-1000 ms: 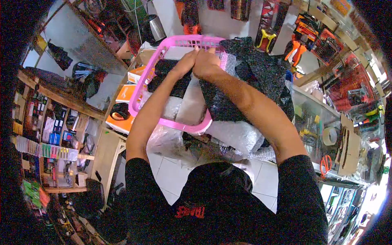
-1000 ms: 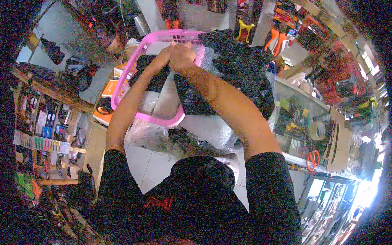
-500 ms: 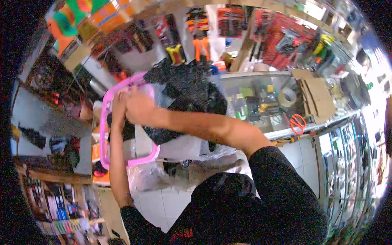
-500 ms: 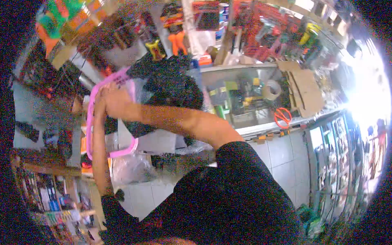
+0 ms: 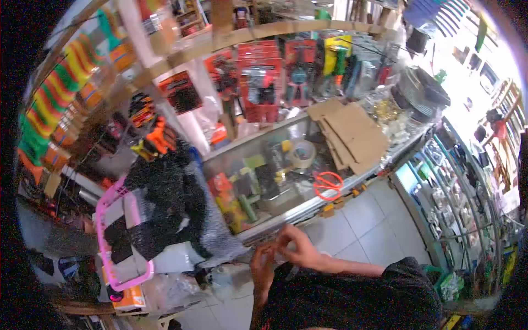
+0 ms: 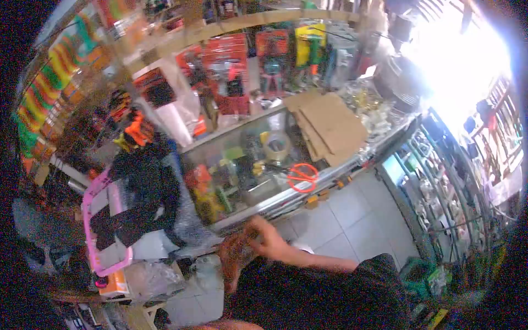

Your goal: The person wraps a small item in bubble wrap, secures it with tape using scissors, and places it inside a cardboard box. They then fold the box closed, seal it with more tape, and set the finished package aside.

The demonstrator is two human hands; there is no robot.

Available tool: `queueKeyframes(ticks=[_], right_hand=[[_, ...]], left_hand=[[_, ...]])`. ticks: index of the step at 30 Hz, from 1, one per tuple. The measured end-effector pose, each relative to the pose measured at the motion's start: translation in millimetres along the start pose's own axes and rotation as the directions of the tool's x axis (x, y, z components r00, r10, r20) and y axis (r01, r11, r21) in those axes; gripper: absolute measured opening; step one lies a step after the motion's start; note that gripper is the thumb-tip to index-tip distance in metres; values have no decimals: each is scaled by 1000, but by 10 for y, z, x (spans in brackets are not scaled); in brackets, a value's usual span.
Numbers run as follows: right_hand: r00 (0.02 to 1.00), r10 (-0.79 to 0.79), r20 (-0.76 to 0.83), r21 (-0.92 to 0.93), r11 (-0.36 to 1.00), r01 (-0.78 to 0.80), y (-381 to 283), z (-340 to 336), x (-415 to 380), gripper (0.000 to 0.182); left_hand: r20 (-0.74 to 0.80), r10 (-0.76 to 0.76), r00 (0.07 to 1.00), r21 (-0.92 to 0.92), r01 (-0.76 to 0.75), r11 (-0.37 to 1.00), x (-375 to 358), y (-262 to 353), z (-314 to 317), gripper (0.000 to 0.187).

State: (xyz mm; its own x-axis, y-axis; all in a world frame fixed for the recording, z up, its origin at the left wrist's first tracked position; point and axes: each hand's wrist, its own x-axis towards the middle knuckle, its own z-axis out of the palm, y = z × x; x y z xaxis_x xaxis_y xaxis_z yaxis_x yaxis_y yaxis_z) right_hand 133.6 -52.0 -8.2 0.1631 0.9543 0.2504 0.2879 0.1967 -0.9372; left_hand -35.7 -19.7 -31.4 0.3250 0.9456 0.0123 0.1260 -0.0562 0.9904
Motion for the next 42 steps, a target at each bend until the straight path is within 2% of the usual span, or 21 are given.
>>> queueKeyframes(ticks=[1,2,3,4,5,6,8,10,13,17,19,25,26,29,30,33,37,39,40,41,42], right_hand=[[993,94,-74,-15,995,-95,-20,-269,-31,20],[998,11,-69,-95,995,-18,-52,-643,-5,32],[980,48,-191,-29,998,-54,9,-907,29,22],[969,-15,-246,-104,995,-11,-4,-1259,115,17],[920,-51,-389,-181,983,-22,194,-1551,188,16],[861,70,-504,-128,980,-154,131,-1821,262,16],[767,137,-627,-128,953,-275,347,-2397,401,24],[666,38,-745,-260,903,-342,854,-2886,535,45],[596,-182,-782,-566,608,-557,710,-3140,685,70],[576,-161,-801,-562,531,-634,817,-3284,707,82],[549,-134,-825,-534,503,-680,807,-3301,733,82],[509,-206,-836,-521,590,-617,766,-3293,724,68],[487,-265,-832,-541,582,-607,771,-3272,733,57],[437,-307,-846,-526,613,-589,774,-3258,742,44],[387,-299,-872,-480,676,-559,779,-3257,761,33],[354,-440,-825,-565,645,-514,736,-3257,795,28],[371,-421,-827,-468,883,-40,510,-3196,807,11],[352,-350,-868,-350,934,66,228,-3070,782,11],[354,-323,-878,-302,946,116,101,-3011,755,12],[360,-295,-885,-250,954,165,-5,-2969,717,13],[410,-263,-873,-210,963,171,-89,-2933,661,12]], left_hand=[[103,-62,993,80,54,995,72,37,214,23],[215,24,976,80,-42,996,147,117,397,23],[321,114,940,65,-142,988,273,297,586,24],[417,195,888,41,-233,972,380,450,765,25],[459,263,849,31,-311,950,494,565,939,25],[497,327,804,19,-387,922,616,674,1097,26],[537,391,748,-2,-463,886,808,838,1360,27],[547,407,731,-21,-474,880,987,945,1608,30],[580,448,680,-11,-544,839,1120,1031,1873,27],[649,339,681,-1,-445,896,1114,1151,2046,30],[667,356,654,1,-479,878,1125,1059,2102,30],[694,305,652,58,-473,879,1092,984,2039,27],[696,297,654,67,-470,880,1097,980,2017,26],[667,331,667,64,-495,867,1088,1060,1961,27],[666,324,672,61,-482,874,1089,1066,1929,27],[646,313,696,53,-450,891,1140,1126,1843,26],[595,307,743,44,-411,911,1234,1272,1656,32],[530,290,797,-26,-326,945,1286,1311,1597,35],[495,354,794,18,-417,909,1360,1281,1524,42],[427,359,830,-27,-385,922,1411,1251,1516,44],[356,356,864,-73,-354,932,1451,1226,1500,45]])
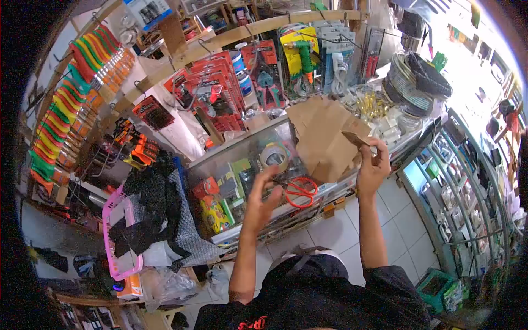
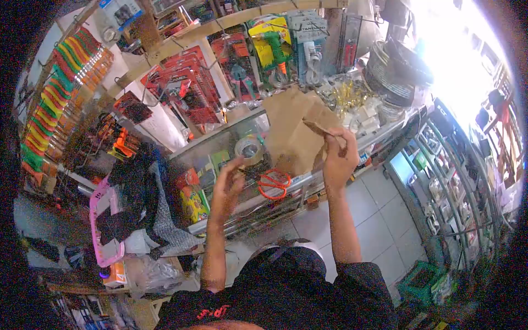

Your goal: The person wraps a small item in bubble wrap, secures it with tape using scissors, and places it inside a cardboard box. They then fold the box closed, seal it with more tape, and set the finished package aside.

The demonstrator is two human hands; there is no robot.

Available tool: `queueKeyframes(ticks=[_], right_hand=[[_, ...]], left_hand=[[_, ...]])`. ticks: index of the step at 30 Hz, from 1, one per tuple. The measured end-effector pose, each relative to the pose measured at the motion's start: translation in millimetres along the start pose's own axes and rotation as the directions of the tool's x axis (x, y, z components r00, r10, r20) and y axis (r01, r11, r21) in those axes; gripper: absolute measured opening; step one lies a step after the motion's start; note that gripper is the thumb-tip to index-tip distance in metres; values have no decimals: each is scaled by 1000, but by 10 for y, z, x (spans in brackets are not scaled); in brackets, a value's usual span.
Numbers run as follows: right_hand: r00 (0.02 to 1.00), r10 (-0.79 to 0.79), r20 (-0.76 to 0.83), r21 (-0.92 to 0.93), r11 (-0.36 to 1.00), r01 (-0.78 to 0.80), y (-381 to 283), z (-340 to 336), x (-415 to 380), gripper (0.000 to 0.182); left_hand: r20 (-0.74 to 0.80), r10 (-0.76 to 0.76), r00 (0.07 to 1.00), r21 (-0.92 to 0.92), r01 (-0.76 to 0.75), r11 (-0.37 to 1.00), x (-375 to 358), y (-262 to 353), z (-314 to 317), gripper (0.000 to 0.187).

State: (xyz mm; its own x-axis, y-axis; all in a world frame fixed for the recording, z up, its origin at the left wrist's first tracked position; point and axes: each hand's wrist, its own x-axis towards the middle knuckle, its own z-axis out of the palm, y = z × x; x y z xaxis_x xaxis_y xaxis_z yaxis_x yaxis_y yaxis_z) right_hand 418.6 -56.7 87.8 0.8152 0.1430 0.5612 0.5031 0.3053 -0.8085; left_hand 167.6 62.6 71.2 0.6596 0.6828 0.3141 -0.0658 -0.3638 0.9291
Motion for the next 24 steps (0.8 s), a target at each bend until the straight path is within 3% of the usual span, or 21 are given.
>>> queueKeyframes(ticks=[1,2,5,6,7,8,11,13,15,16,18,20,22,24], right_hand=[[1000,7,26,67,998,-9,-83,-4,-48,11],[999,12,53,134,991,-19,-162,8,-101,10],[983,6,185,339,938,-70,-337,14,-253,9],[976,-7,219,416,905,-87,-383,40,-310,9],[968,-20,249,488,866,-108,-407,59,-384,9],[965,29,261,462,874,-152,-408,64,-475,9],[924,-55,377,415,903,-115,-504,119,-667,12],[903,-61,426,375,920,-115,-546,159,-784,10],[882,-35,469,348,925,-149,-567,208,-848,9],[853,-41,521,318,936,-149,-562,222,-845,13],[811,114,574,267,910,-318,-786,271,-829,18],[745,219,631,234,861,-452,-840,304,-847,26],[684,71,726,149,955,-257,-769,306,-849,25],[588,-18,808,112,986,-124,-866,318,-826,26]], left_hand=[[-78,-15,997,-54,11,998,20,14,-34,47],[-50,-9,999,1,9,1000,30,81,-101,54],[-94,-43,995,-180,26,983,25,144,-201,60],[-23,-178,984,-323,162,933,-17,207,-273,74],[48,-175,983,-364,180,914,-85,150,-332,79],[120,-170,978,-403,204,892,-187,41,-381,85],[123,-136,983,-478,179,860,-380,119,-344,106],[34,-133,991,-464,134,876,-465,126,-322,101],[-17,-160,987,-334,146,931,-533,12,-382,90],[-16,-228,974,-323,210,923,-579,-33,-436,84],[20,-402,915,-383,379,842,-653,19,-554,71],[-3,-317,949,-297,302,906,-675,68,-591,64],[-33,100,994,51,-98,994,-677,64,-588,64],[-62,175,983,139,-166,976,-708,178,-587,68]])
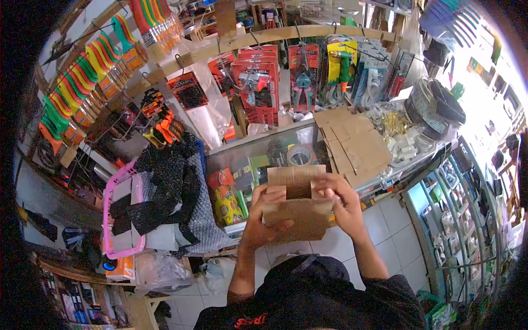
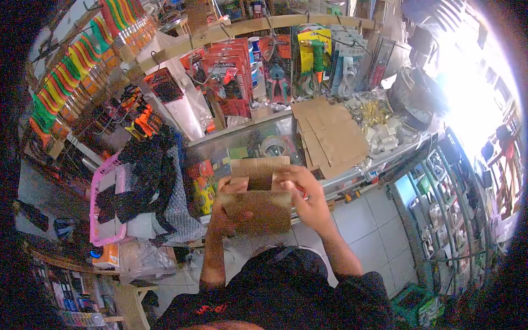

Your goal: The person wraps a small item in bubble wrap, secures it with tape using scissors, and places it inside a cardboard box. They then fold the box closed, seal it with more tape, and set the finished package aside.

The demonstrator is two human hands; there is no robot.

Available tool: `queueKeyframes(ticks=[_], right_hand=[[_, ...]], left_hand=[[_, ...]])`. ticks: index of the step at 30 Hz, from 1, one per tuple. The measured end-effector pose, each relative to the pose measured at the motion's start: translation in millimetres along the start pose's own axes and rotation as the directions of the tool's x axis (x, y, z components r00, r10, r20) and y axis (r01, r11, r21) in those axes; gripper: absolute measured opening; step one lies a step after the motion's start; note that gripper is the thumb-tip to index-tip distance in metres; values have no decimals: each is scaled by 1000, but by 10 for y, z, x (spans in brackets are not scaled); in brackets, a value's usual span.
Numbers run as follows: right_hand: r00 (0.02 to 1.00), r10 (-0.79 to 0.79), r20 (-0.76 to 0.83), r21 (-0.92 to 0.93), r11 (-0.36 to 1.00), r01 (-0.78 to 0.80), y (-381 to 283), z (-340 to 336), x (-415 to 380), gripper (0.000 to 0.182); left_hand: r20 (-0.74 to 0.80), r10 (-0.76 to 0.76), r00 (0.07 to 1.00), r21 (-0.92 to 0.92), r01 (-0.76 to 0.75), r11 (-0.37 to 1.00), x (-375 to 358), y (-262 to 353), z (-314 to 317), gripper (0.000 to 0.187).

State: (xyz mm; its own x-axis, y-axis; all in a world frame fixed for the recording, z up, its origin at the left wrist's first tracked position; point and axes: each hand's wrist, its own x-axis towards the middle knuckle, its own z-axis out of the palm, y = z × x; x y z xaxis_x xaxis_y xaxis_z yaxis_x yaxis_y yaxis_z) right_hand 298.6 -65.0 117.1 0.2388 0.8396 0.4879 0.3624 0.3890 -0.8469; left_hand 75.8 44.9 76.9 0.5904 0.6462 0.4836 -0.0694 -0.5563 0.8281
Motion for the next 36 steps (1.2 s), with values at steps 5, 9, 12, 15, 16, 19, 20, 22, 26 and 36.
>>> queueKeyframes(ticks=[5,9,12,15,16,19,20,22,26,36], right_hand=[[997,74,1,244,967,-72,276,232,-161,54],[939,345,-18,99,935,-342,272,451,-342,30],[871,490,-16,386,807,-447,468,708,-479,38],[897,421,-136,321,875,-362,815,970,-691,56],[882,462,-92,364,840,-402,812,1008,-713,67],[878,448,-167,241,882,-404,784,1123,-811,66],[859,483,-171,258,863,-434,772,1148,-827,63],[834,518,-189,334,833,-441,554,1151,-824,60],[761,567,-314,272,822,-500,138,1091,-879,56],[775,588,-231,64,804,-591,-46,1119,-1303,25]], left_hand=[[-30,-166,986,-111,162,981,-207,-231,13,72],[-88,-293,952,-238,266,934,-452,-256,111,71],[-114,-295,949,-213,267,940,-642,-243,82,67],[-102,-294,950,-175,273,946,-689,-211,-5,62],[-64,-262,963,-121,253,960,-716,-331,-92,61],[60,-227,972,-54,230,972,-695,-529,-286,61],[101,-224,969,-48,229,972,-680,-553,-328,61],[173,-243,954,-106,263,959,-620,-568,-368,61],[312,-217,925,-132,268,954,-567,-610,-313,60],[249,27,968,-272,43,961,-709,-504,-304,55]])
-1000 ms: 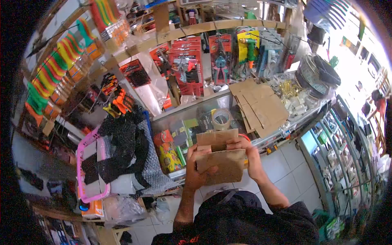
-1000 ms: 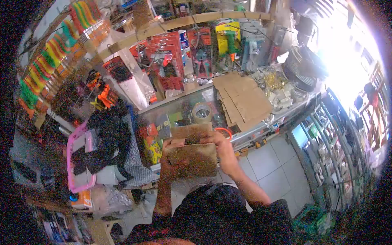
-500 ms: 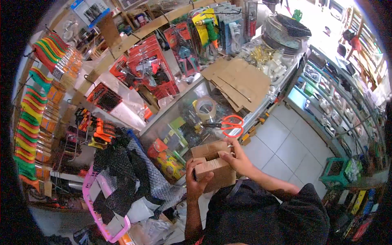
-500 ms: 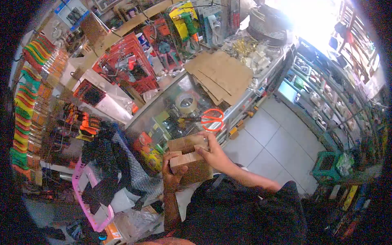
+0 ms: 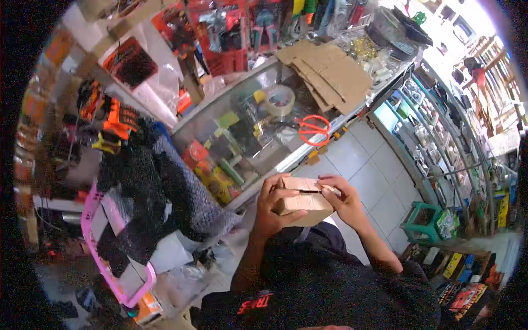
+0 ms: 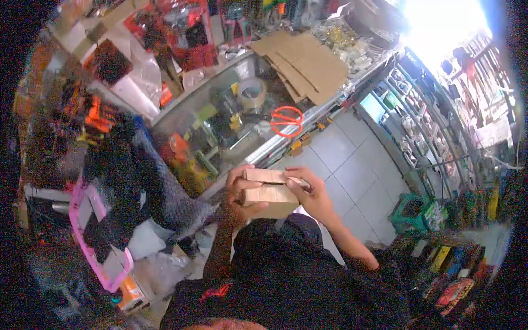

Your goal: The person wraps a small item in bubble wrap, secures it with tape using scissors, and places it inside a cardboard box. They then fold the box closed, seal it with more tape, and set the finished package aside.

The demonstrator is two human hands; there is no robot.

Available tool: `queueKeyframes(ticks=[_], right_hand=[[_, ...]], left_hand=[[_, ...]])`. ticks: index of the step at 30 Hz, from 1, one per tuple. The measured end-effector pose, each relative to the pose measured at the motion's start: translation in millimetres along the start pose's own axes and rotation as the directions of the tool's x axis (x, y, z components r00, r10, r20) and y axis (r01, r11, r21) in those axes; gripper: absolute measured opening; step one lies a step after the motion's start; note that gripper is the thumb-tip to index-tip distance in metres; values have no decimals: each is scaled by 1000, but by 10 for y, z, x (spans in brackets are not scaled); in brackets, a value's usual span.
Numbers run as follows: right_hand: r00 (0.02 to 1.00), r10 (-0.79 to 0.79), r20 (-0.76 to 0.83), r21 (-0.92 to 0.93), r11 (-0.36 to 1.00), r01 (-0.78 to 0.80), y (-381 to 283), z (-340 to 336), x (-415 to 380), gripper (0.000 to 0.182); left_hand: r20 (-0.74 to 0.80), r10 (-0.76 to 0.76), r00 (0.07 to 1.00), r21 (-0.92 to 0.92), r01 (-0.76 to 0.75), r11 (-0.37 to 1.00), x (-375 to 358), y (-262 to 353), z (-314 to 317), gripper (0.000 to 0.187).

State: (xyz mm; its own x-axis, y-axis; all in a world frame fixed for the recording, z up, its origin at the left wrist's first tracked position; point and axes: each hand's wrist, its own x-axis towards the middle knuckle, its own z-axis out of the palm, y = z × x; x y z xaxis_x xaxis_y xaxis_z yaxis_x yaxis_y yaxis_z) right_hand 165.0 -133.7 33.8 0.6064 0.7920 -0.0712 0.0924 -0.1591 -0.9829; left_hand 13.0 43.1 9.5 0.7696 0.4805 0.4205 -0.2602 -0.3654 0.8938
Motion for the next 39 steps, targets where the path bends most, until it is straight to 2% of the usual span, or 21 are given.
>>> queueKeyframes(ticks=[4,7,13,16,19,22,25,28,31,39], right_hand=[[991,66,114,-76,995,-57,-306,49,121,22],[972,36,233,-113,994,-10,-366,81,250,26],[929,11,369,-145,988,46,-454,242,356,30],[910,-75,407,-157,976,150,-374,275,406,30],[903,-87,421,-183,967,179,-374,288,451,29],[897,-51,438,-178,974,142,-452,278,475,32],[857,-18,515,-275,943,185,-663,279,494,35],[852,8,524,-220,967,126,-719,352,456,36],[816,-167,554,-196,926,323,-570,407,476,33],[831,-151,535,-270,902,338,-689,442,446,27]], left_hand=[[-43,95,995,16,-94,995,-74,-1,-144,56],[-90,146,985,50,-142,989,-151,42,-213,58],[-142,92,986,78,-81,994,-281,126,-371,61],[-136,100,986,51,-94,994,-307,114,-449,61],[-159,57,986,-22,-61,998,-341,24,-435,59],[-148,52,988,-70,-63,996,-309,47,-459,58],[-46,77,996,-79,-80,994,-259,80,-507,58],[39,33,999,-113,-28,993,-282,99,-481,58],[83,30,996,-143,-18,990,-298,75,-459,60],[75,-1,997,-153,12,988,-329,110,-365,64]])
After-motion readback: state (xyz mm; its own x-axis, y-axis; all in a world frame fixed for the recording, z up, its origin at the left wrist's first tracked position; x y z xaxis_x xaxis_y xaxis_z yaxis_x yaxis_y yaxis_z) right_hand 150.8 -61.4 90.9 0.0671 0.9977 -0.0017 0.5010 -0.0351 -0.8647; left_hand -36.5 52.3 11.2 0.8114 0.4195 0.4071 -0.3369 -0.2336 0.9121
